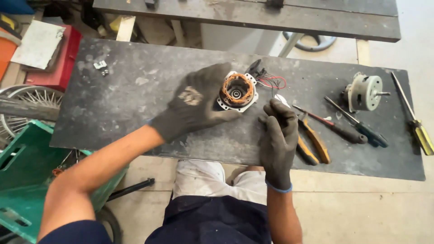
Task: Disassembling an electric motor to inspect the internal stator, rotor, and wiring.
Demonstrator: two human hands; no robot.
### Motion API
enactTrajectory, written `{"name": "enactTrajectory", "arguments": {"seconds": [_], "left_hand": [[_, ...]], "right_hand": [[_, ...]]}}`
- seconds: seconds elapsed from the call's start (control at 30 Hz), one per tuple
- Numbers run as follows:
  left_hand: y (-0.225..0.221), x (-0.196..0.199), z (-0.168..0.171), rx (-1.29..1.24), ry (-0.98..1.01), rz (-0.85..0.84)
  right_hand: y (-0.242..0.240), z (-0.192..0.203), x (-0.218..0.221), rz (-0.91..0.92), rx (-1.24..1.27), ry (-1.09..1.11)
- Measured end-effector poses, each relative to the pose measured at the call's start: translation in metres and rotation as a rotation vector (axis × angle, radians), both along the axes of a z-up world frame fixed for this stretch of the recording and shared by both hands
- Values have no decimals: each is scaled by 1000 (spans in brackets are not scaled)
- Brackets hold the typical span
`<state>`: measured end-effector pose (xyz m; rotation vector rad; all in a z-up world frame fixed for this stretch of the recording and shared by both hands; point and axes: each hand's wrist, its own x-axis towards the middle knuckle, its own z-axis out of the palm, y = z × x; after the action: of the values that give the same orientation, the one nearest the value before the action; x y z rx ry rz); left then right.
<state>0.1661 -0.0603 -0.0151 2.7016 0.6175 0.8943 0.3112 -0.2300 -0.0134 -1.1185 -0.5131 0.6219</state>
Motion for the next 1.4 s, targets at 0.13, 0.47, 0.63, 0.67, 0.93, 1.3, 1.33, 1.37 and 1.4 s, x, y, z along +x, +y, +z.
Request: {"name": "enactTrajectory", "arguments": {"seconds": [0.13, 0.47, 0.63, 0.67, 0.93, 1.3, 1.33, 1.37, 1.4], "left_hand": [[6, 41, -31, -207, 43, 27], [13, 37, -6, -882, -29, 98], [6, 37, -24, -1240, -310, 24], [3, 39, -29, -1348, -383, 5], [-31, 36, 5, -1353, -250, -48], [-38, 15, 4, -471, -317, -270], [-38, 15, 2, -475, -313, -283], [-37, 14, -1, -477, -310, -295], [-36, 14, -1, -475, -311, -291]], "right_hand": [[1, -9, 2, 33, 16, -7], [4, -23, 15, 170, -120, -199], [6, -24, 14, 314, -142, -567], [6, -25, 15, 327, -176, -744], [4, -9, 2, 235, -244, -642], [-3, -12, 1, 223, -197, -757], [-3, -13, -2, 227, -212, -732], [-3, -14, -4, 233, -223, -707], [-1, -13, -4, 237, -221, -708]]}}
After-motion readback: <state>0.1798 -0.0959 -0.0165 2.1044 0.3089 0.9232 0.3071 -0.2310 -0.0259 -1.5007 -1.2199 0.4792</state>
